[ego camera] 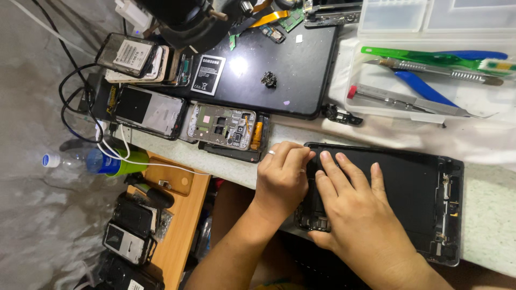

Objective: The person uses tweezers to remove small components and adhesive from the interior of a disassembled smartphone. They then use a screwdriver to pry and lift the battery from the device chassis.

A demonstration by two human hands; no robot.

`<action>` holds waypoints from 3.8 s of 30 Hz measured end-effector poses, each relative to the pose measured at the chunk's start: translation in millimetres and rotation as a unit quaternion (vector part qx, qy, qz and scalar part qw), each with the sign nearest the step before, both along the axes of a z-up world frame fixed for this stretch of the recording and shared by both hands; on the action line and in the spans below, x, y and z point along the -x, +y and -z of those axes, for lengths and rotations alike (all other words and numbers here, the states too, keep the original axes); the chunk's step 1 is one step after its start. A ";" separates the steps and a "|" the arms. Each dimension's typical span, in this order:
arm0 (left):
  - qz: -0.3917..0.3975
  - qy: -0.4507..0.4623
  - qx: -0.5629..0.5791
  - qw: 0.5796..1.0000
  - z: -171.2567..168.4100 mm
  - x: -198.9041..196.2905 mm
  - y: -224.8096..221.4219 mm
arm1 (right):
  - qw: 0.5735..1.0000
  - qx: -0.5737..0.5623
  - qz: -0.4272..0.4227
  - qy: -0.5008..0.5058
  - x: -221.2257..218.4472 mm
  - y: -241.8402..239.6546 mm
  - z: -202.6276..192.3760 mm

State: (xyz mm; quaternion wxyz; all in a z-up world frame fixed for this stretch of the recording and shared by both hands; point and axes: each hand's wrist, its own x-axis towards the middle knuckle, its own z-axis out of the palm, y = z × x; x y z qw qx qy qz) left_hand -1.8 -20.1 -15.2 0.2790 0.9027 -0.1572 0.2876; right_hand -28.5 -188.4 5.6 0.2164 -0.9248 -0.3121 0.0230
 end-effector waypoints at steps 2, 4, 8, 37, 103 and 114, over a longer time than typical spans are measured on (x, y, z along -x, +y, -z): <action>-0.007 0.008 0.015 1.000 -2.5 0.6 -1.3 | 1.000 -0.022 -0.003 -0.007 -0.2 -2.3 0.8; 0.003 0.019 0.023 1.000 -6.3 2.0 -1.4 | 0.998 -0.061 -0.013 -0.029 -1.3 -5.8 1.8; 0.032 0.055 0.024 0.998 -13.6 12.3 8.0 | 0.991 -0.128 -0.021 -0.018 -6.9 -13.5 7.3; 0.004 0.049 0.077 0.996 -6.5 16.7 10.2 | 0.743 -0.348 0.392 0.417 -35.9 -206.2 105.6; -0.001 0.086 0.134 0.987 -5.8 13.6 14.7 | 0.805 -0.325 0.402 0.292 -22.1 -163.8 80.5; -0.006 0.076 0.127 0.989 -4.1 13.5 13.1 | 0.810 -0.312 0.411 0.278 -24.8 -153.1 65.3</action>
